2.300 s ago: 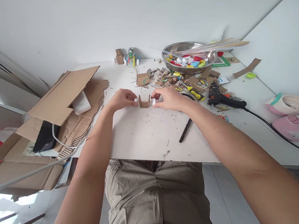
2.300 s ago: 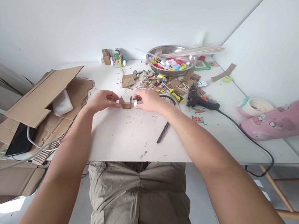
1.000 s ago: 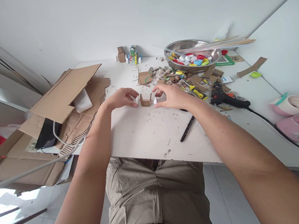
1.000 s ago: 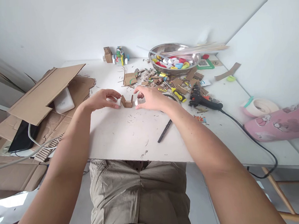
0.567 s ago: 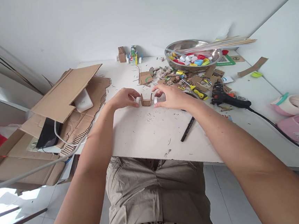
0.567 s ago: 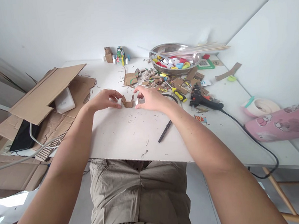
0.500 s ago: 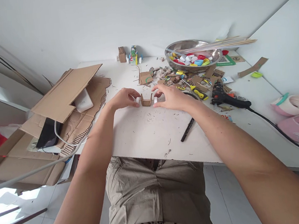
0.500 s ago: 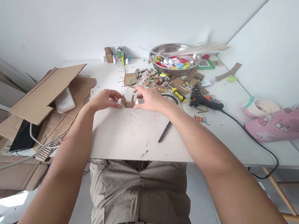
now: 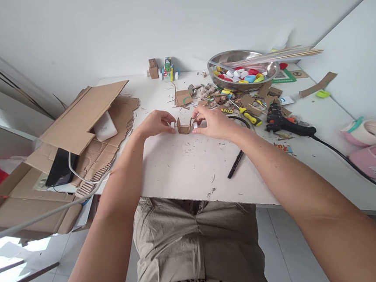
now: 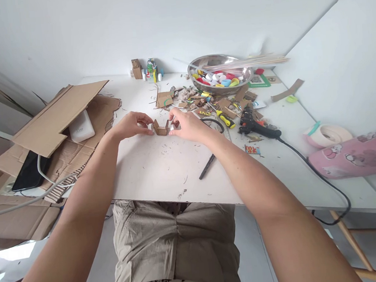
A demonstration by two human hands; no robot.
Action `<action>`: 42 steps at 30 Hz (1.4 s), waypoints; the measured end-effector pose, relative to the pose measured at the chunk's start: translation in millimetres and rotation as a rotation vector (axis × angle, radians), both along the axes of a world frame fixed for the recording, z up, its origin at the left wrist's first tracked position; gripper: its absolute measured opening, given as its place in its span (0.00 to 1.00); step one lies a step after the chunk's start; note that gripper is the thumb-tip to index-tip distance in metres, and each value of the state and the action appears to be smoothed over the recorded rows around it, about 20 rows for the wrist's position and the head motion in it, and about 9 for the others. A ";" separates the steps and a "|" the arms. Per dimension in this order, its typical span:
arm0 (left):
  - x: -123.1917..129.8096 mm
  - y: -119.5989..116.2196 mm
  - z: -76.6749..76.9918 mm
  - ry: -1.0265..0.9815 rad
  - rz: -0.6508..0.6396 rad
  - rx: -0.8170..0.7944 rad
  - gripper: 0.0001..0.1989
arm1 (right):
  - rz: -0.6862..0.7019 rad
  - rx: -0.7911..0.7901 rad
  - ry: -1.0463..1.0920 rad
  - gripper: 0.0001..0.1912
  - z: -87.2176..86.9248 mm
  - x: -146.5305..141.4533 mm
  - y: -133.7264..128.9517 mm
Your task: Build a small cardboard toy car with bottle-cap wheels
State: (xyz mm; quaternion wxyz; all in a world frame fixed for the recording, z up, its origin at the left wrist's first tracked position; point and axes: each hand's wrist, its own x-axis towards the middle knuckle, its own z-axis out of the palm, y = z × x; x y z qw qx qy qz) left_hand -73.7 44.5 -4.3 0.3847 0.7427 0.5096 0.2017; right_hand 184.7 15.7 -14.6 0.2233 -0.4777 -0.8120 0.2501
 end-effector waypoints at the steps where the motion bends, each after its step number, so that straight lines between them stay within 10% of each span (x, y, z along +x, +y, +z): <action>1: 0.0 -0.1 0.1 -0.005 0.004 -0.004 0.18 | -0.012 -0.005 -0.003 0.17 0.5 -0.4 -0.1; 42: 0.5 0.5 -0.5 -0.030 0.012 -0.021 0.19 | -0.126 -0.138 0.160 0.13 1.6 -5.2 0.1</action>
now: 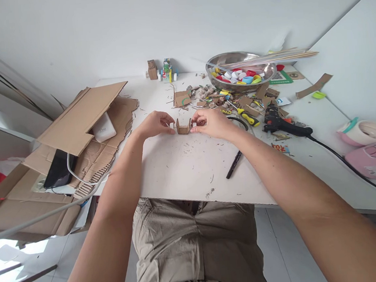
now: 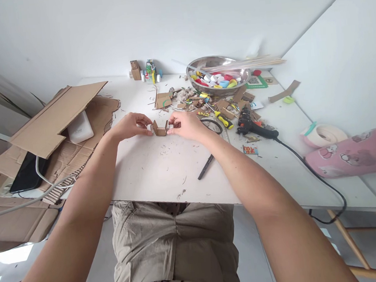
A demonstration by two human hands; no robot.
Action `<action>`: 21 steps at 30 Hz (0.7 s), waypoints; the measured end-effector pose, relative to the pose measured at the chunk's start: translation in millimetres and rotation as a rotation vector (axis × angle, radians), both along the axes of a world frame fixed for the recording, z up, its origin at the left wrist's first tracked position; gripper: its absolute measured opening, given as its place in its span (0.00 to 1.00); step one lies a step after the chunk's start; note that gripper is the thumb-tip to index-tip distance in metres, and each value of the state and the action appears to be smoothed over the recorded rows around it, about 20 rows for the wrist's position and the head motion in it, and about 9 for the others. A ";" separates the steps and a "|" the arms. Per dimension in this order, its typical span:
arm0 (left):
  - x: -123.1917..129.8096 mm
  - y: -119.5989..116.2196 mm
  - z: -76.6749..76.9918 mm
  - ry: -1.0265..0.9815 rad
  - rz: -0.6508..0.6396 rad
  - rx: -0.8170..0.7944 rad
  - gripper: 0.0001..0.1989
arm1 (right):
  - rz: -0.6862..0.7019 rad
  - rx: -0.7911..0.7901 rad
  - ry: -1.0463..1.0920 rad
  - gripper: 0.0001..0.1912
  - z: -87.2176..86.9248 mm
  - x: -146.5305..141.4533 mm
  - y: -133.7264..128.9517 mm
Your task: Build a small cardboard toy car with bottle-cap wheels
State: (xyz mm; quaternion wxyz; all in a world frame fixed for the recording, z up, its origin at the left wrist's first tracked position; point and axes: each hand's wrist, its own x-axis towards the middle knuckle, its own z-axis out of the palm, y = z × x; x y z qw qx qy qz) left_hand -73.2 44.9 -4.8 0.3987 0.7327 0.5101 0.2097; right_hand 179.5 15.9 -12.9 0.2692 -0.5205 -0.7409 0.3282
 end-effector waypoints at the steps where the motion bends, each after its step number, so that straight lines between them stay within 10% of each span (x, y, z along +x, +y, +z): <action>1: 0.0 -0.2 0.1 -0.002 0.002 0.000 0.19 | -0.001 0.000 0.002 0.14 0.4 -0.1 -0.4; 21: -1.7 -0.8 -0.3 -0.026 -0.005 0.004 0.17 | 0.047 0.092 -0.043 0.13 -6.5 3.5 1.3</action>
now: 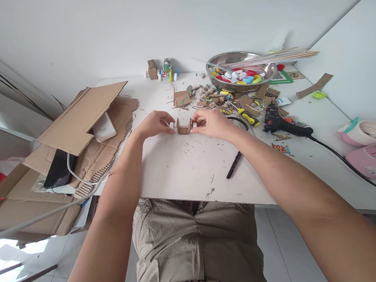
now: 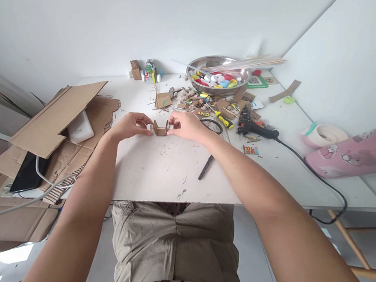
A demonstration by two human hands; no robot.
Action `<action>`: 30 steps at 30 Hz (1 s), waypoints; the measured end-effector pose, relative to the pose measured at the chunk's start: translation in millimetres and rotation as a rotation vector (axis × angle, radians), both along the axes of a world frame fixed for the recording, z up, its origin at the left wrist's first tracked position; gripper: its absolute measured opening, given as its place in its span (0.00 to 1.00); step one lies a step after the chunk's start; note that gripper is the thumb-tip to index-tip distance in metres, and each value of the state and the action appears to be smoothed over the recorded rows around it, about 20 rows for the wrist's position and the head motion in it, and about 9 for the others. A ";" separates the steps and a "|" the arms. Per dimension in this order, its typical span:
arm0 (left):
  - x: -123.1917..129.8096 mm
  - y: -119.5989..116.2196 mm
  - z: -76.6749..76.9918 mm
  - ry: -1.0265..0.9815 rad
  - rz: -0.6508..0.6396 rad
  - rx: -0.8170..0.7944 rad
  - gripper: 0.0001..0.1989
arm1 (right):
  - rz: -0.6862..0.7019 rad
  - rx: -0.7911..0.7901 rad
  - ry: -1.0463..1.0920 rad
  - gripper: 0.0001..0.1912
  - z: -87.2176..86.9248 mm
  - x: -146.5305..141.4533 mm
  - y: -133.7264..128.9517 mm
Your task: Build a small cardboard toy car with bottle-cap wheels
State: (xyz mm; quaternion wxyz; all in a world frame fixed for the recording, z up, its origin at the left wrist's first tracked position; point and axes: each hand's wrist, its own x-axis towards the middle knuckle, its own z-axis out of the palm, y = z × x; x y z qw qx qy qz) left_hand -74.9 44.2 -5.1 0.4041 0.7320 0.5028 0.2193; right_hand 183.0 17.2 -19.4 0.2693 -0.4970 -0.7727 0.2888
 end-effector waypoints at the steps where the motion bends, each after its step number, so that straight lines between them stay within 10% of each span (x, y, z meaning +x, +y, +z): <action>1: -0.1 0.0 0.0 -0.004 -0.004 0.001 0.18 | 0.005 0.007 -0.005 0.13 -0.6 0.1 0.0; 30: -0.1 0.4 -1.7 0.002 -0.010 0.021 0.19 | 0.041 0.010 0.048 0.16 -9.5 2.3 5.5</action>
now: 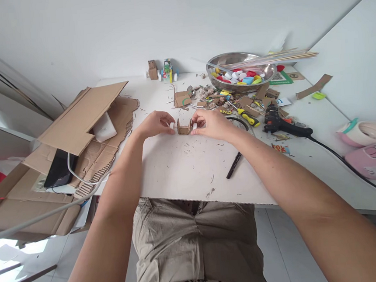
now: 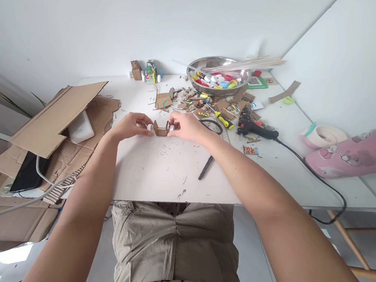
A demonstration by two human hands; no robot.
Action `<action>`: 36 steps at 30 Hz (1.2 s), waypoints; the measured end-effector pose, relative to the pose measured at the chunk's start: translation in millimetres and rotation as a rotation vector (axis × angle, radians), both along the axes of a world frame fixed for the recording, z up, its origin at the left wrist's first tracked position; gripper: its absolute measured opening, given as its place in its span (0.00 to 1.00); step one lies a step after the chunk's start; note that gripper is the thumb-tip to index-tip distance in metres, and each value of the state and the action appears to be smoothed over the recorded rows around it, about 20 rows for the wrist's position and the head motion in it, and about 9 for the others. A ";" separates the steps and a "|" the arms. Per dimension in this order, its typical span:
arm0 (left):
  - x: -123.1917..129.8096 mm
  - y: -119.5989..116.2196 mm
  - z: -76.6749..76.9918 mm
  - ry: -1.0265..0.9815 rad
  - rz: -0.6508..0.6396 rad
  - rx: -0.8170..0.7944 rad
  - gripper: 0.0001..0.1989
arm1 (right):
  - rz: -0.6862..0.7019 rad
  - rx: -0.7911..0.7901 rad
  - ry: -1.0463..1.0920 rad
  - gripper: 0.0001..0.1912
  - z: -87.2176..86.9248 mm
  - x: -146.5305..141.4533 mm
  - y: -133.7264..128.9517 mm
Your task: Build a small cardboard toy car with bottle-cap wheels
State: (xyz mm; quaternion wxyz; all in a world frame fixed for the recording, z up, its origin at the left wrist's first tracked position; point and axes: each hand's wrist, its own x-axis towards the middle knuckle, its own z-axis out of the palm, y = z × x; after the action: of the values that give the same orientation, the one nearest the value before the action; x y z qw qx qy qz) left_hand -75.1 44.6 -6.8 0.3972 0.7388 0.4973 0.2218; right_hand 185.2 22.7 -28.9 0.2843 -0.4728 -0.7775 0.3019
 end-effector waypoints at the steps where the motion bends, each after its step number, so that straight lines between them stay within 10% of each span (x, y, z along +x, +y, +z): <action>1: 0.1 0.0 0.2 -0.002 -0.003 -0.001 0.19 | -0.001 -0.006 -0.011 0.17 1.7 0.0 -0.7; 36: 6.6 -0.8 -0.4 0.011 -0.002 0.001 0.17 | 0.067 -0.010 -0.066 0.16 12.5 6.5 0.1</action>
State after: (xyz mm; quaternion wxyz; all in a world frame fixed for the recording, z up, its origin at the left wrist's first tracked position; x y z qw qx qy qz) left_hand -68.5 43.8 -7.2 0.3943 0.7407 0.4986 0.2176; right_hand 191.7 22.9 -16.4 0.2458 -0.4578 -0.8002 0.2995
